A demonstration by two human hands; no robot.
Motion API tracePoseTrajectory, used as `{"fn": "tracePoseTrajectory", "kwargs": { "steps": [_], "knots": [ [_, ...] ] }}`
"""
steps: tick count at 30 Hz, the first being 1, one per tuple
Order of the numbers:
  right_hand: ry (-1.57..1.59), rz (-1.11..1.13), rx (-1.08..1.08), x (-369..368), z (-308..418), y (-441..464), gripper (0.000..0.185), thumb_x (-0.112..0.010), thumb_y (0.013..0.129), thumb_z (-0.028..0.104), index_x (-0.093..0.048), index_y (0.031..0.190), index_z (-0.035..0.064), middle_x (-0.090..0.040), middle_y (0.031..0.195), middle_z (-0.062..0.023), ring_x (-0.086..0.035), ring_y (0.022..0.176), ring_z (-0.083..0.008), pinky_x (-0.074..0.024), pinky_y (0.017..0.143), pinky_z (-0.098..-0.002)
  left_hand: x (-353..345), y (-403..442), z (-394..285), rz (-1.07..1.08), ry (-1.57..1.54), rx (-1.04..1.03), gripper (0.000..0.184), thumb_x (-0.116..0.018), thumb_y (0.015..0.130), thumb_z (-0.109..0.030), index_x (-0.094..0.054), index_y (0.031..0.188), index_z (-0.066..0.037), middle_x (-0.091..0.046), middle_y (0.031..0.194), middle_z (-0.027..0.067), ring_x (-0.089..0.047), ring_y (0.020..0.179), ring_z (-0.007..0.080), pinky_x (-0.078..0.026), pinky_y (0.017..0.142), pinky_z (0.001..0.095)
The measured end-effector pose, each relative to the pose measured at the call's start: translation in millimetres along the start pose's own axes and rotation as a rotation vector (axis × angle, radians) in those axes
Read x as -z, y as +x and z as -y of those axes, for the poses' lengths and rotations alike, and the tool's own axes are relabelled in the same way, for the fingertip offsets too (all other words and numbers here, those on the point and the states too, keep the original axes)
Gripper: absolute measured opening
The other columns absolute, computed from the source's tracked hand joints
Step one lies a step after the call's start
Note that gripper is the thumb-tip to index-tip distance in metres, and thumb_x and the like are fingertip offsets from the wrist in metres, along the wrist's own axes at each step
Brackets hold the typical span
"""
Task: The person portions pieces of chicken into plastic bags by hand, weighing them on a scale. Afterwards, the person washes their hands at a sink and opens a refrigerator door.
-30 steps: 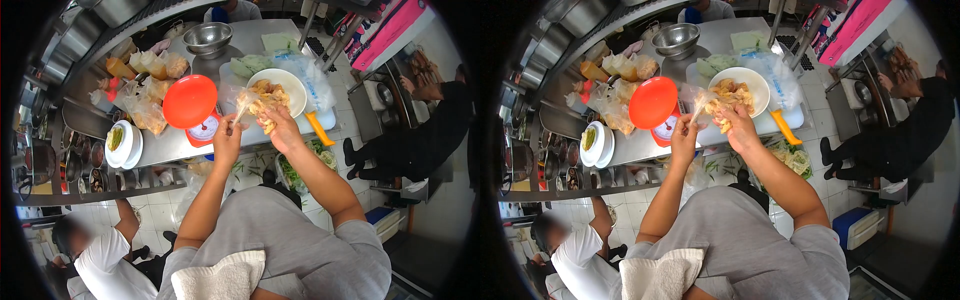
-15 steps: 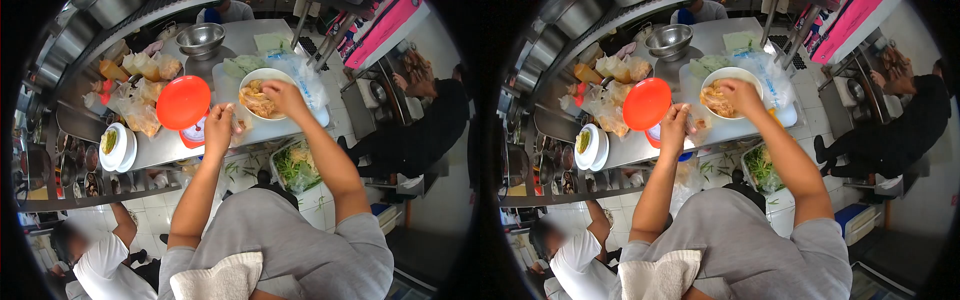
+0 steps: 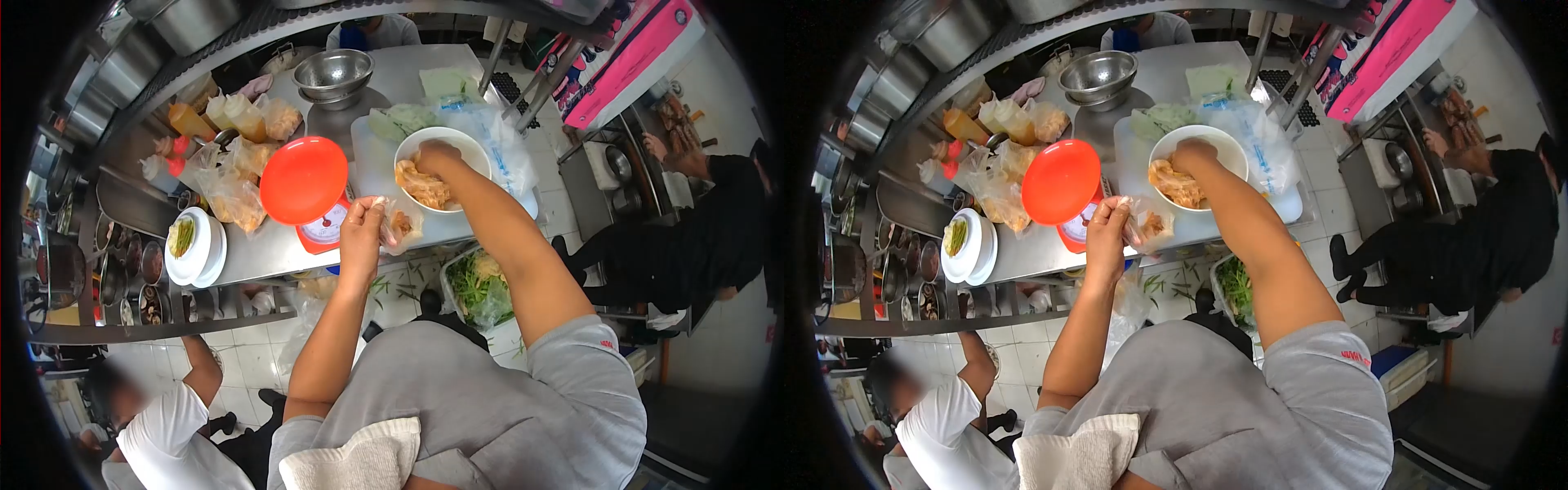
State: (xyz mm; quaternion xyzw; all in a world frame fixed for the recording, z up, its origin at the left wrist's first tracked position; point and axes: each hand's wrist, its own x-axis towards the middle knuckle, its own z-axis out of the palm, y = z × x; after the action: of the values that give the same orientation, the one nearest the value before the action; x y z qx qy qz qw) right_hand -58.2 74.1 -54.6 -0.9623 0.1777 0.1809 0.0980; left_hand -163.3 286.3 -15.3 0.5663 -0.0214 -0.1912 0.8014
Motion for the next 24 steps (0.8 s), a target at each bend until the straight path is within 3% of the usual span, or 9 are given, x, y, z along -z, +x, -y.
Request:
{"fn": "tracePoseTrajectory", "kwargs": {
  "steps": [3, 5, 6, 9, 16, 20, 22, 24],
  "knots": [
    [0.042, -0.082, 0.066, 17, -9, -7, 0.035, -0.065, 0.071, 0.024, -0.063, 0.102, 0.0081, -0.062, 0.107, -0.0103, -0.06, 0.098, -0.022, -0.0499, 0.076, -0.035, 6, 5, 2, -0.033, -0.039, -0.001, 0.013, -0.05, 0.09, -0.015, -0.053, 0.092, -0.002, -0.05, 0.061, 0.0004, -0.047, 0.045, 0.008, -0.041, 0.043, 0.0219],
    [0.396, 0.128, 0.126, 37, -24, -4, 0.04, -0.068, 0.068, 0.021, -0.058, 0.104, 0.0049, -0.063, 0.093, -0.0108, -0.061, 0.089, -0.0188, -0.0507, 0.071, -0.0301, 7, 6, 0, -0.033, -0.075, -0.009, 0.013, -0.051, 0.09, -0.015, -0.054, 0.092, -0.003, -0.05, 0.061, 0.0002, -0.047, 0.044, 0.008, -0.041, 0.043, 0.0219],
    [0.395, 0.128, 0.124, 43, -34, -3, 0.04, -0.068, 0.068, 0.021, -0.058, 0.104, 0.0049, -0.063, 0.093, -0.0108, -0.061, 0.089, -0.0188, -0.0507, 0.071, -0.0301, 8, 7, -2, -0.032, -0.109, -0.015, 0.013, -0.051, 0.09, -0.016, -0.054, 0.091, -0.003, -0.049, 0.061, 0.0001, -0.047, 0.044, 0.008, -0.042, 0.043, 0.022],
    [0.838, 0.247, 0.269, 63, -56, -17, 0.048, -0.073, 0.067, 0.023, -0.055, 0.106, 0.0038, -0.06, 0.094, -0.0073, -0.058, 0.083, -0.0146, -0.0485, 0.065, -0.0254, 9, 13, -7, -0.037, -0.078, 0.008, 0.013, -0.052, 0.089, -0.016, -0.055, 0.09, -0.003, -0.049, 0.06, -0.0002, -0.047, 0.043, 0.0079, -0.041, 0.041, 0.0217],
    [1.202, 0.211, 0.353, 103, -49, -84, 0.044, -0.061, 0.082, 0.024, -0.045, 0.118, 0.0053, -0.057, 0.105, -0.008, -0.058, 0.091, -0.0153, -0.0509, 0.077, -0.0289, 2, 20, -29, -0.056, -0.023, 0.018, 0.018, -0.053, 0.089, -0.017, -0.057, 0.094, 0.0, -0.051, 0.061, -0.0002, -0.048, 0.041, 0.0081, -0.039, 0.038, 0.0205],
    [1.306, 0.4, 0.572, 77, -24, -111, 0.04, -0.057, 0.085, 0.019, -0.043, 0.12, 0.0062, -0.057, 0.104, -0.0082, -0.058, 0.094, -0.0141, -0.0511, 0.078, -0.0287, 2, 25, -34, -0.05, -0.042, 0.021, 0.019, -0.054, 0.089, -0.017, -0.057, 0.096, 0.001, -0.052, 0.062, -0.0002, -0.049, 0.041, 0.008, -0.039, 0.038, 0.0205],
    [1.249, 0.331, 0.546, 50, 0, -116, 0.04, -0.058, 0.082, 0.018, -0.046, 0.117, 0.0008, -0.058, 0.1, -0.0118, -0.061, 0.089, -0.0188, -0.0521, 0.077, -0.0327, 1, 26, -36, -0.041, -0.043, 0.023, 0.019, -0.054, 0.088, -0.016, -0.057, 0.095, 0.001, -0.053, 0.062, -0.0002, -0.049, 0.042, 0.0079, -0.039, 0.038, 0.0206],
    [0.76, -0.026, 0.666, 21, 17, -116, 0.03, -0.059, 0.081, 0.018, -0.057, 0.106, 0.0019, -0.063, 0.092, -0.0113, -0.062, 0.086, -0.0205, -0.0496, 0.075, -0.036, -3, 26, -38, -0.056, -0.088, -0.031, 0.018, -0.055, 0.088, -0.016, -0.058, 0.093, 0.001, -0.051, 0.061, -0.0009, -0.048, 0.042, 0.0073, -0.038, 0.038, 0.0208]
  ]
}}
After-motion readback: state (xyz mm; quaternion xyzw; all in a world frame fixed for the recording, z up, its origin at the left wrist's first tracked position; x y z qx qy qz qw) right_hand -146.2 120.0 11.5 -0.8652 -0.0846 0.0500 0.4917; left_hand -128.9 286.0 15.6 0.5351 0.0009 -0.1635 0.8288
